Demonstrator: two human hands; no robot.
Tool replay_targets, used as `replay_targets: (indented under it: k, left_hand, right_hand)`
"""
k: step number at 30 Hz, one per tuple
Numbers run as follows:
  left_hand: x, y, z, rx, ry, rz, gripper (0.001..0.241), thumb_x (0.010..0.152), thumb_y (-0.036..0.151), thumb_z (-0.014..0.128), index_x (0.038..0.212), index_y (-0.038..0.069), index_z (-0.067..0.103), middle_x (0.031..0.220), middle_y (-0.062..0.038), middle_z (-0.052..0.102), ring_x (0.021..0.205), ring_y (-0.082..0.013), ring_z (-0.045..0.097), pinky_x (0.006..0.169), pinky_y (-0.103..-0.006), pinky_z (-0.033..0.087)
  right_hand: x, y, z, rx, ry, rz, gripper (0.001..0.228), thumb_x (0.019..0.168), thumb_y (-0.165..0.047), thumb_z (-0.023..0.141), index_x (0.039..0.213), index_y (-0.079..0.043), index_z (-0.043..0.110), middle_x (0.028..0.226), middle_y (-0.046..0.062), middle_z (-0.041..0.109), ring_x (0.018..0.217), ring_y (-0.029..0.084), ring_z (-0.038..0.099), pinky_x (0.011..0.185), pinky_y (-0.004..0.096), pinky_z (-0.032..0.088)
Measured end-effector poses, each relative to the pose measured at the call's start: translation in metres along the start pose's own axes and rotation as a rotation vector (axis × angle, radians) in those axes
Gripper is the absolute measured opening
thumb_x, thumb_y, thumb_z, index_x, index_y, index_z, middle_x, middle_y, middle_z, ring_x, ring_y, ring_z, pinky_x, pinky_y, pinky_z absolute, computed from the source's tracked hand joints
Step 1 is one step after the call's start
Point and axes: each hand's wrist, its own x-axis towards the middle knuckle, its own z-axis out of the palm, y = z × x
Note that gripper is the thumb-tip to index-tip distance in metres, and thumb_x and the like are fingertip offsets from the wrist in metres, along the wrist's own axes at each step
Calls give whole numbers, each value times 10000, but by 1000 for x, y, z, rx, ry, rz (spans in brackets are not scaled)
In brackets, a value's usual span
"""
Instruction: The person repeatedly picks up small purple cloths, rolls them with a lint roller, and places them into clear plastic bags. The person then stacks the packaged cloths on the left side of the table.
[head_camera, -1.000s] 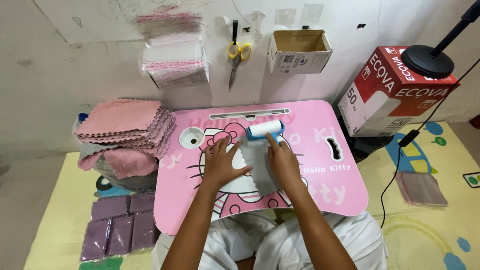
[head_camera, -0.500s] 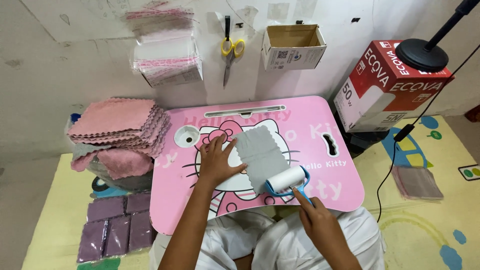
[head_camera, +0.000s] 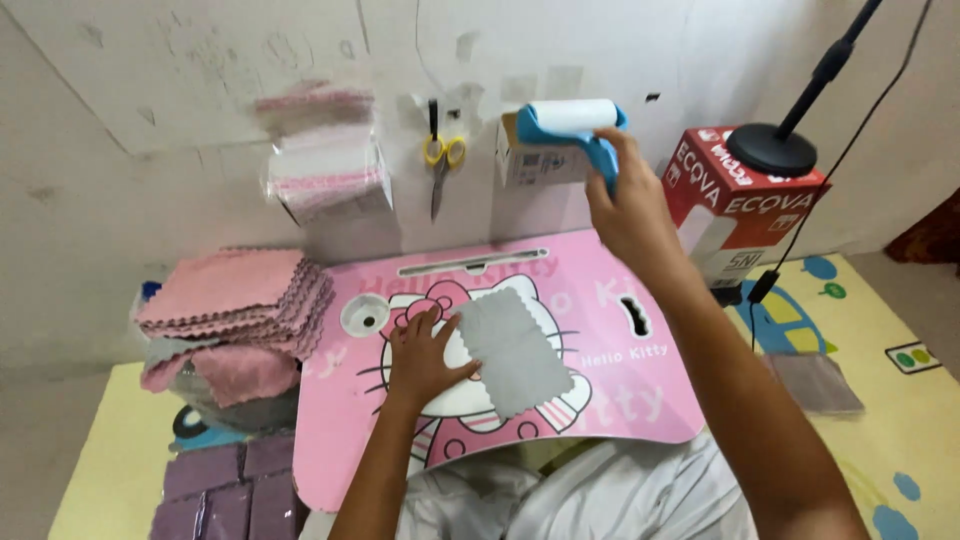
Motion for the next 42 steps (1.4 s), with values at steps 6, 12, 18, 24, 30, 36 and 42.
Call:
replay_targets:
  k: [6, 12, 18, 24, 30, 36, 42]
  left_hand:
    - [-2, 0, 1, 45, 14, 15, 838, 845, 817, 541, 1493, 287, 506, 1512, -118, 471, 1433, -297, 412, 1085, -554, 354]
    - [-6, 8, -14, 58, -52, -16, 854, 846, 832, 507, 1518, 306, 471, 1537, -107, 448, 1463, -288, 374, 1101, -521, 328]
    - [-4, 10, -21, 1, -87, -28, 853, 851, 820, 513, 1522, 295, 470, 1553, -111, 430, 1479, -293, 347, 1122, -517, 289]
    - [-3, 7, -21, -72, -85, -21, 844, 868, 762, 544, 1528, 244, 449, 1547, -148, 425, 1478, -329, 337, 1147, -577, 257]
    - [18, -3, 2, -44, -46, -43, 682, 981, 565, 545, 1541, 190, 435, 1489, -145, 498, 1417, -307, 441, 1091, -576, 343]
    - [55, -11, 48, 106, 185, -101, 374, 1001, 371, 565, 1271, 129, 655, 1151, -80, 633, 1127, -287, 606, 918, -499, 464]
    - [69, -16, 63, 45, 195, -172, 265, 941, 293, 706, 1118, 96, 714, 1023, -75, 625, 1029, -278, 628, 848, -475, 496]
  right_hand:
    - [79, 37, 25, -213, -231, 192, 349, 978, -234, 541, 1326, -214, 551, 808, 166, 704, 437, 259, 677, 404, 334, 570]
    - [108, 50, 47, -101, -369, 318, 386, 972, -167, 550, 1345, -83, 601, 969, 295, 677, 596, 288, 727, 421, 329, 643]
    - [115, 61, 47, 252, -482, 500, 596, 984, -431, 583, 1450, -65, 517, 992, 193, 659, 698, 243, 726, 569, 356, 668]
    - [81, 70, 2, 484, -290, 461, 603, 1017, -630, 448, 1392, -158, 468, 1173, 252, 656, 721, 341, 743, 620, 449, 645]
    - [26, 213, 98, 345, 158, 374, 246, 1059, -212, 578, 1162, 5, 526, 942, 213, 644, 541, 256, 638, 369, 329, 549]
    - [-45, 183, 167, -71, -535, -61, 337, 909, -108, 635, 1223, -34, 731, 1139, 290, 719, 1011, 534, 678, 889, 580, 554]
    - [-60, 173, 206, -391, -550, -48, 246, 942, -210, 678, 1161, -208, 789, 1163, 58, 721, 1013, 298, 713, 831, 395, 600]
